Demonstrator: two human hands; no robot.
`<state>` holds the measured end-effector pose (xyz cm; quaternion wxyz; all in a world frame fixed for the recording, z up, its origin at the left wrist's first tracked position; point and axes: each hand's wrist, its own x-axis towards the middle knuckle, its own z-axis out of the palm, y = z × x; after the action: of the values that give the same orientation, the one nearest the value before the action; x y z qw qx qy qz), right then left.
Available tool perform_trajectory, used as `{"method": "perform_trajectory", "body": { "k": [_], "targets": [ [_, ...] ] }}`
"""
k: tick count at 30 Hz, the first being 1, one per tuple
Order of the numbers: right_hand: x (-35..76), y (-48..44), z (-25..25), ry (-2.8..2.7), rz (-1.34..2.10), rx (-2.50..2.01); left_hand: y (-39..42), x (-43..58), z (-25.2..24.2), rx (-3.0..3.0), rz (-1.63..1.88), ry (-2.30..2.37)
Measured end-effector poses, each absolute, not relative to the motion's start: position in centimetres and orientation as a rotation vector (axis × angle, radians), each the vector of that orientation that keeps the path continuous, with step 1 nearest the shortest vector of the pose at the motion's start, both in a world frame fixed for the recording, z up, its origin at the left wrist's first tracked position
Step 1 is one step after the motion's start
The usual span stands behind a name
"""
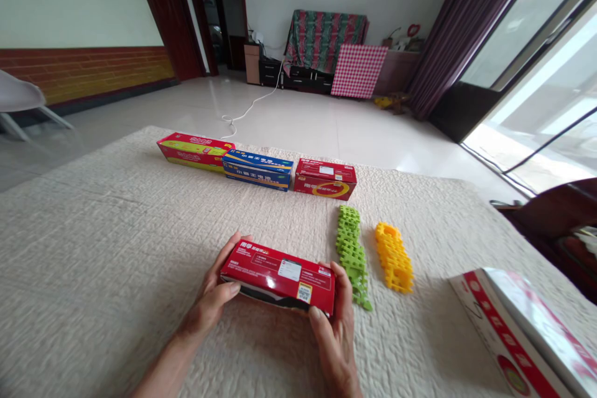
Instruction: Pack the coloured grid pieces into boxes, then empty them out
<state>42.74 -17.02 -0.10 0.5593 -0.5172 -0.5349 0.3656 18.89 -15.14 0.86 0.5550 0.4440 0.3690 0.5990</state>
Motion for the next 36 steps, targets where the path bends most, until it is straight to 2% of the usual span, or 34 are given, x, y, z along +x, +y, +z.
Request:
{"method": "perform_trajectory", "body": {
  "k": [7,14,18,26,36],
  "targets": [
    [42.8,-16.6,-0.2,-1.104,0.893,-1.194,-15.3,18.8,0.6,1.137,1.37,0.921],
    [42.1,-16.3,2.1,-1.069,0.673,-1.262,-15.3,19.0,0.8,1.093,1.443,0.918],
    [41.7,-16.4,3.3,-1.024,0.781,-1.193,-15.3,18.8,1.0,1.079,1.458,0.915],
    [41.2,-15.9,3.1,-0.565,1.032,-1.199,-15.4,18.7,0.8,1.055,1.399,0.947],
    [41.5,-15.8,2.0,-0.623,0.905,-1.274,-15.3,18.9,0.6,1.029,1.443,1.081]
  ]
}}
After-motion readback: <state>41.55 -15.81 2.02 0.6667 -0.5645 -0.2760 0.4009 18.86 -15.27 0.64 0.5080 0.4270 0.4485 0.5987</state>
